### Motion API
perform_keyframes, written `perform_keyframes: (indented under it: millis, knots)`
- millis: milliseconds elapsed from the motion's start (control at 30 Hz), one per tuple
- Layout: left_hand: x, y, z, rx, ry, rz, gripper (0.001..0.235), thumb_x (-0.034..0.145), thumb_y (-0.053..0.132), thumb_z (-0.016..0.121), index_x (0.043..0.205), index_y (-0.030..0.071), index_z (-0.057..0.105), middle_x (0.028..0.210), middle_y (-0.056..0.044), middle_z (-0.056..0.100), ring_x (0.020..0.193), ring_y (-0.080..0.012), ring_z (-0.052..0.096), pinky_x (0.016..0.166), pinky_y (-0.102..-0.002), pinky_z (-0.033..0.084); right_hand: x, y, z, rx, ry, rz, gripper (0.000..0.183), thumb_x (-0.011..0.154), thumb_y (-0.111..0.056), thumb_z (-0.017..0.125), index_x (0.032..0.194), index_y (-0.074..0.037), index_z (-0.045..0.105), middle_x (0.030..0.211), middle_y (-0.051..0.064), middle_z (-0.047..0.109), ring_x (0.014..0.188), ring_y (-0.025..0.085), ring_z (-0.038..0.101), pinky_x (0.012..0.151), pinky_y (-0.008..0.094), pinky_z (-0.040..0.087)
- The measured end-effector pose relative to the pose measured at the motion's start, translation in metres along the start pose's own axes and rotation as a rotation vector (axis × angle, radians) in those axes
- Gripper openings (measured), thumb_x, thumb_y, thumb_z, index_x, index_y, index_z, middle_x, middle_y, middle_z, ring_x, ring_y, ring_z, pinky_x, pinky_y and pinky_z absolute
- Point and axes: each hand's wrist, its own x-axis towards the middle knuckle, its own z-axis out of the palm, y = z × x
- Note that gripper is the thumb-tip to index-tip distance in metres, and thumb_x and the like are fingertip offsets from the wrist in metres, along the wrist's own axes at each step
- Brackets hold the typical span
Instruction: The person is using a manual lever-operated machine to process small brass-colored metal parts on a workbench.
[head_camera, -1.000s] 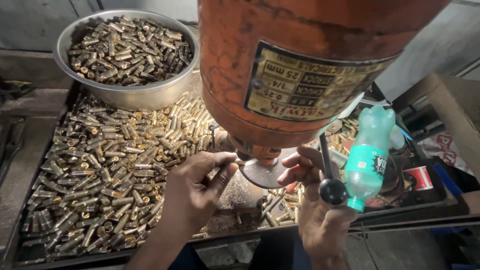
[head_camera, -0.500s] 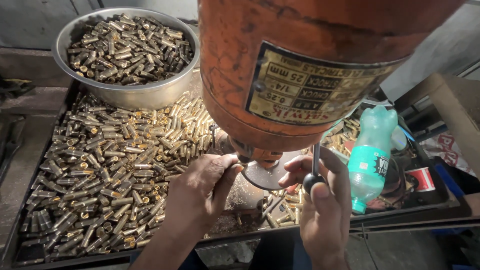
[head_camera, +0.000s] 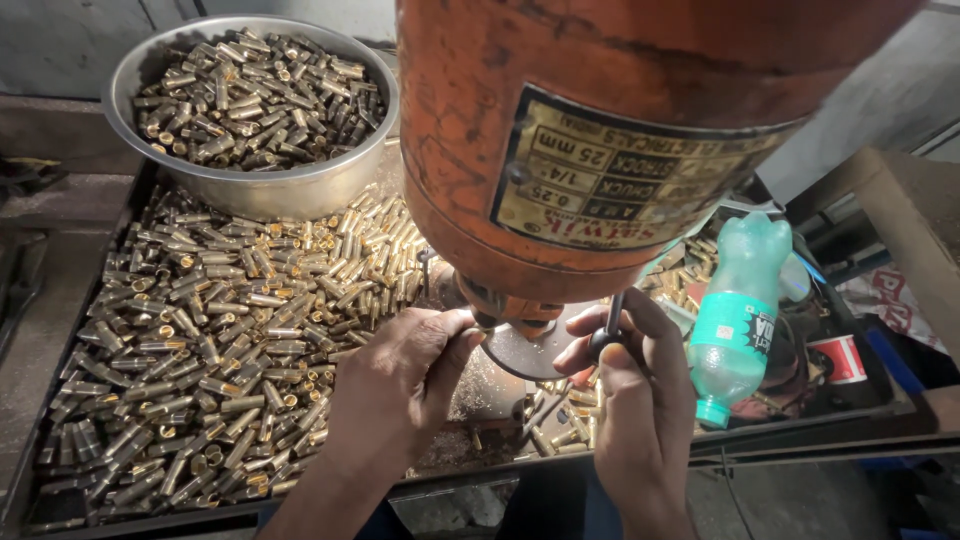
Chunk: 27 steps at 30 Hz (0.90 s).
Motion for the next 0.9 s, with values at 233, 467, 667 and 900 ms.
perform_keyframes:
  millis: [233, 467, 667, 900]
  knots:
    - [0.003, 0.007, -0.005, -0.054, 0.014, -0.007, 0.017, 0.093, 0.023, 0.074, 0.106, 0.012, 0.074, 0.1, -0.008, 0.076, 0.083, -0.0238, 0.077, 0.07, -0.035, 0.062, -0.005, 0.031, -0.013, 0.357, -0.125, -0.206, 0.085, 0.102, -0.062, 0.052, 0.151, 0.007, 0.042, 0.122, 0.021, 0.064, 0.097, 0.027, 0.066, 0.085, 0.037, 0.05]
    - [-0.013, -0.048, -0.02, -0.607, 0.107, -0.487, 0.015, 0.091, 0.018, 0.076, 0.102, 0.008, 0.076, 0.086, -0.005, 0.074, 0.052, -0.0111, 0.057, 0.039, -0.028, 0.044, -0.005, 0.028, -0.012, 0.283, -0.112, -0.138, 0.098, 0.098, -0.075, 0.049, 0.147, 0.009, 0.045, 0.12, 0.023, 0.062, 0.096, 0.027, 0.063, 0.083, 0.038, 0.048]
    - [-0.005, -0.069, -0.058, -0.53, 0.076, -0.503, 0.015, 0.097, 0.019, 0.074, 0.103, 0.005, 0.075, 0.081, -0.005, 0.07, 0.064, -0.0138, 0.064, 0.049, -0.028, 0.046, -0.008, 0.025, -0.008, 0.265, -0.118, -0.146, 0.102, 0.097, -0.08, 0.045, 0.148, 0.008, 0.045, 0.121, 0.021, 0.061, 0.098, 0.026, 0.062, 0.086, 0.038, 0.048]
    - [-0.003, -0.064, -0.045, 0.624, -0.515, -0.381, 0.016, 0.1, 0.013, 0.06, 0.102, 0.01, 0.075, 0.092, -0.007, 0.07, 0.07, -0.0198, 0.074, 0.063, -0.035, 0.062, -0.008, 0.022, -0.007, 0.243, -0.103, -0.116, 0.105, 0.096, -0.084, 0.041, 0.147, 0.008, 0.046, 0.119, 0.021, 0.061, 0.097, 0.026, 0.061, 0.087, 0.039, 0.049]
